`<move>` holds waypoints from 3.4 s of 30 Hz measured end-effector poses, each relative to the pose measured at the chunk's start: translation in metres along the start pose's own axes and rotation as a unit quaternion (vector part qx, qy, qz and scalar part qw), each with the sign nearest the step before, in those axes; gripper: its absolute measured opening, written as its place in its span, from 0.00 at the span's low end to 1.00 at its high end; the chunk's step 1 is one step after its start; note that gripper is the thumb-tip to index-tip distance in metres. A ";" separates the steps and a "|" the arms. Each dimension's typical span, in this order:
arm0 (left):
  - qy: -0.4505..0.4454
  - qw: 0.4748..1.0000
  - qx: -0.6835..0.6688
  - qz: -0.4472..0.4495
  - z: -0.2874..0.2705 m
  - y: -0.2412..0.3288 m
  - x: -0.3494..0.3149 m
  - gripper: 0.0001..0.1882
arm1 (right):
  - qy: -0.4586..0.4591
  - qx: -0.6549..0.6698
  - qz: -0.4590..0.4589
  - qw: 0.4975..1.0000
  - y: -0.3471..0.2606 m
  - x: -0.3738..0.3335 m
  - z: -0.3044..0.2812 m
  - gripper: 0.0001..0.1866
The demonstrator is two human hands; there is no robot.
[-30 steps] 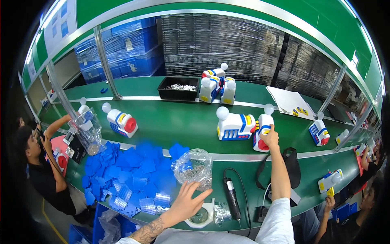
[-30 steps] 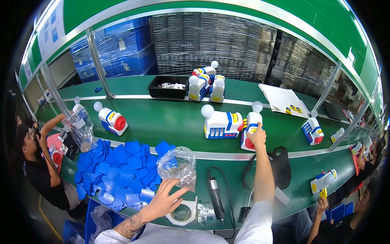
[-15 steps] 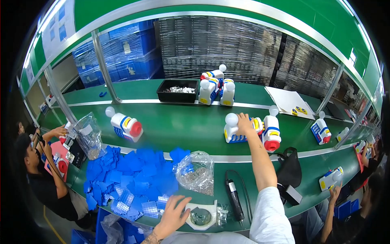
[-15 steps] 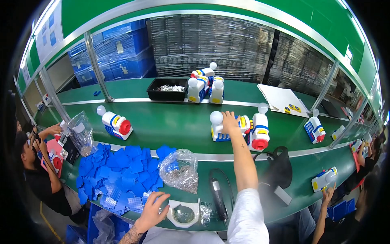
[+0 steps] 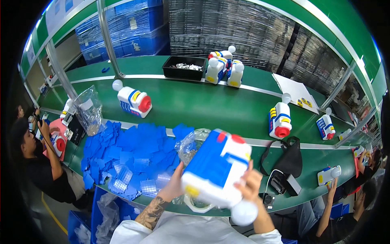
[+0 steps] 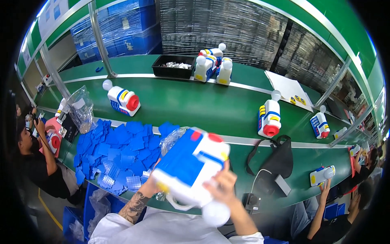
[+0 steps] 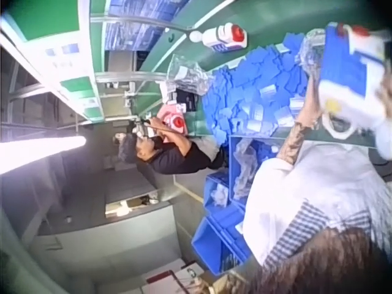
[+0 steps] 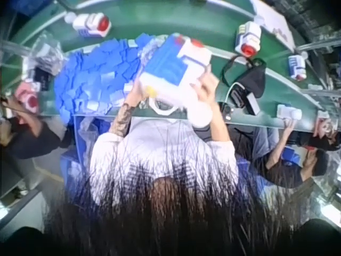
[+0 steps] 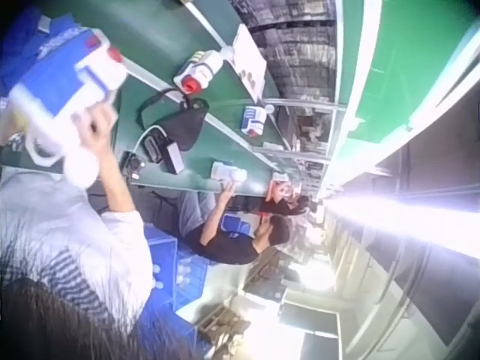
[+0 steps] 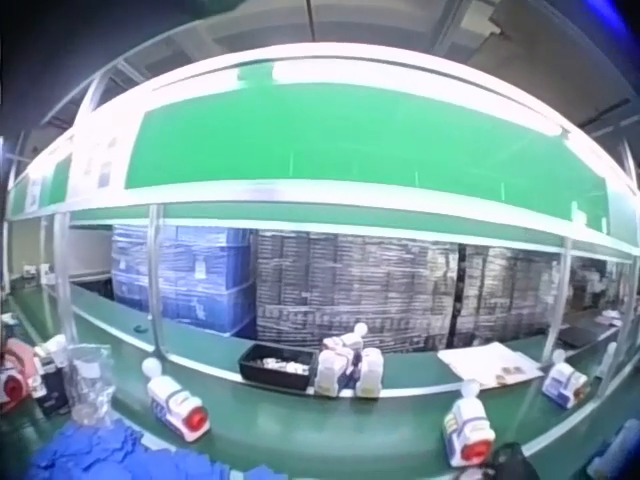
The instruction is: Assembling plastic toy trains on a factory assembly line using an electric screwdriver and placing them into bags.
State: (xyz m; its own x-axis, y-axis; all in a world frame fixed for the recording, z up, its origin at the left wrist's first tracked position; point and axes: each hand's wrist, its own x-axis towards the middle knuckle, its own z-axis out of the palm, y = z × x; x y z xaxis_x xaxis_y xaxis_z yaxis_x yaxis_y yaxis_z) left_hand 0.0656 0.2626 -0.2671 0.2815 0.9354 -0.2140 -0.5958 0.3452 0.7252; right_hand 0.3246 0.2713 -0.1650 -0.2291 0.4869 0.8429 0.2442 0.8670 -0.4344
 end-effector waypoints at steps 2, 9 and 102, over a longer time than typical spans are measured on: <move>0.015 1.000 0.000 -0.010 0.033 0.000 -0.004 0.34 | -0.027 -0.028 -0.093 0.995 -0.042 -0.012 0.019 0.22; 0.041 0.998 0.023 -0.039 0.037 0.053 -0.063 0.36 | 0.043 0.505 0.438 0.743 -0.071 -0.042 0.017 0.46; -0.017 0.786 0.545 0.291 0.098 0.048 -0.076 0.17 | -0.276 0.066 0.284 0.916 -0.060 0.049 0.010 0.18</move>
State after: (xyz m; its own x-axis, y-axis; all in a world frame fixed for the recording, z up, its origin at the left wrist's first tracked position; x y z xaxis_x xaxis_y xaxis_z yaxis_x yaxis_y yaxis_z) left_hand 0.0892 0.2004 -0.1522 0.2310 0.9012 0.3666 0.3619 -0.4294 0.8274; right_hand 0.2895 0.2443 -0.1010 -0.5505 0.8113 0.1967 0.3633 0.4450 -0.8185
